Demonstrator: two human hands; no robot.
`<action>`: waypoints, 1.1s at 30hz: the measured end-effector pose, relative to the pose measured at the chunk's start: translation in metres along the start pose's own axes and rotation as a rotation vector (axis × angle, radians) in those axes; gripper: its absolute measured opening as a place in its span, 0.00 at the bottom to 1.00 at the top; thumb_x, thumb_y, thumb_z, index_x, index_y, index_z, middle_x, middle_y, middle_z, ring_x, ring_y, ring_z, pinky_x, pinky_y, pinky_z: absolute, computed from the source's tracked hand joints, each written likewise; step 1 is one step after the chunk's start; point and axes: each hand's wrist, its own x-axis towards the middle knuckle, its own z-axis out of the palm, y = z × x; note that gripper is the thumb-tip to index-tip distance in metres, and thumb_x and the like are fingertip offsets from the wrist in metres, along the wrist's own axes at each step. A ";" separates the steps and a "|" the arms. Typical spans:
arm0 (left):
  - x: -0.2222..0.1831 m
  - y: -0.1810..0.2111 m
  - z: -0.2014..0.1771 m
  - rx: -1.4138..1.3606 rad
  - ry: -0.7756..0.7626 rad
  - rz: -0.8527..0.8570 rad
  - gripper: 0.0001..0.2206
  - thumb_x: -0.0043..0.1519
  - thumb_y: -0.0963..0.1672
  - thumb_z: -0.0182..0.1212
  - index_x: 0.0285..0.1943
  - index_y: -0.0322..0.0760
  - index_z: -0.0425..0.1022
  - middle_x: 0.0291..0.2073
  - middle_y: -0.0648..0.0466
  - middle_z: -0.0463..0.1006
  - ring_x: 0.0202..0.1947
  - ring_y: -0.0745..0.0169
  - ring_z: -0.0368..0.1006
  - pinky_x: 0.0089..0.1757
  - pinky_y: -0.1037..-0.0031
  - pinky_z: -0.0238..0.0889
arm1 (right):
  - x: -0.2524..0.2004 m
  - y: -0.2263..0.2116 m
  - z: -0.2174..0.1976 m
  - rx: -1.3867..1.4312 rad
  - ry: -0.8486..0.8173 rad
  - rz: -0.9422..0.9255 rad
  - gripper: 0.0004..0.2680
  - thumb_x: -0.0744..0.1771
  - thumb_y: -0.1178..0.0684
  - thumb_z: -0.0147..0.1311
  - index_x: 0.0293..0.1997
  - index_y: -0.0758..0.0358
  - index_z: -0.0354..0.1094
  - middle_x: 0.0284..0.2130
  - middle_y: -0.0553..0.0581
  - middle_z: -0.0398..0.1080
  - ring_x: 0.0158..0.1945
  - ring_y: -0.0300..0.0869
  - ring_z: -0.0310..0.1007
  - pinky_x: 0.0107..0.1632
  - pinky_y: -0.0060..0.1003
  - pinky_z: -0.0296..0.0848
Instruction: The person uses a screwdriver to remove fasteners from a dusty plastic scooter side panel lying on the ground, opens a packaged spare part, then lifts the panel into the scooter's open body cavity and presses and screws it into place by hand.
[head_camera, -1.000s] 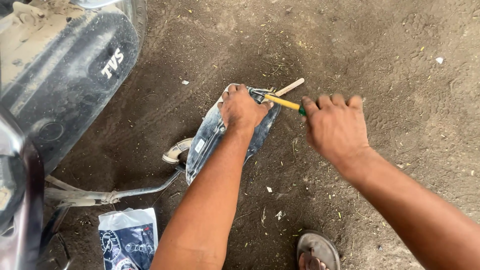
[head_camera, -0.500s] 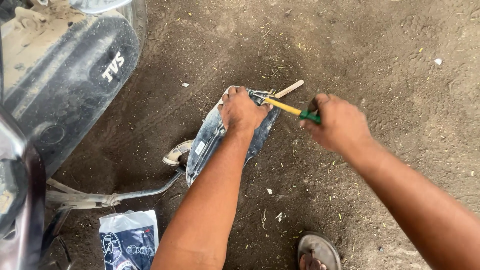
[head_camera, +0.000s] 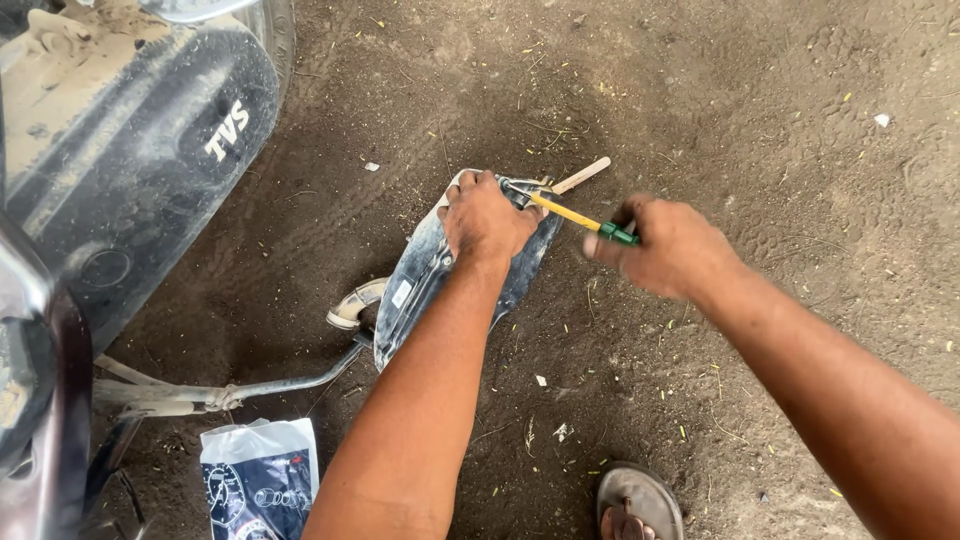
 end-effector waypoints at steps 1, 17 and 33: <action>0.000 0.001 -0.001 0.002 -0.004 -0.001 0.40 0.49 0.61 0.73 0.62 0.33 0.70 0.55 0.46 0.70 0.56 0.54 0.66 0.49 0.60 0.66 | 0.006 0.006 0.006 0.208 -0.027 -0.036 0.17 0.65 0.31 0.54 0.46 0.52 0.67 0.33 0.50 0.67 0.36 0.39 0.68 0.41 0.45 0.74; -0.001 0.000 -0.001 -0.011 0.020 -0.004 0.40 0.48 0.61 0.74 0.62 0.34 0.70 0.57 0.47 0.70 0.59 0.52 0.65 0.52 0.58 0.63 | 0.007 0.009 0.014 -0.690 0.384 -0.257 0.18 0.73 0.37 0.39 0.66 0.54 0.63 0.33 0.53 0.72 0.32 0.37 0.70 0.41 0.40 0.71; -0.001 0.003 -0.004 -0.052 0.008 0.000 0.40 0.48 0.60 0.75 0.62 0.33 0.72 0.58 0.48 0.71 0.60 0.53 0.65 0.54 0.59 0.62 | 0.024 0.034 0.033 0.263 0.109 -0.069 0.14 0.69 0.44 0.52 0.62 0.46 0.69 0.38 0.55 0.78 0.35 0.42 0.75 0.44 0.45 0.76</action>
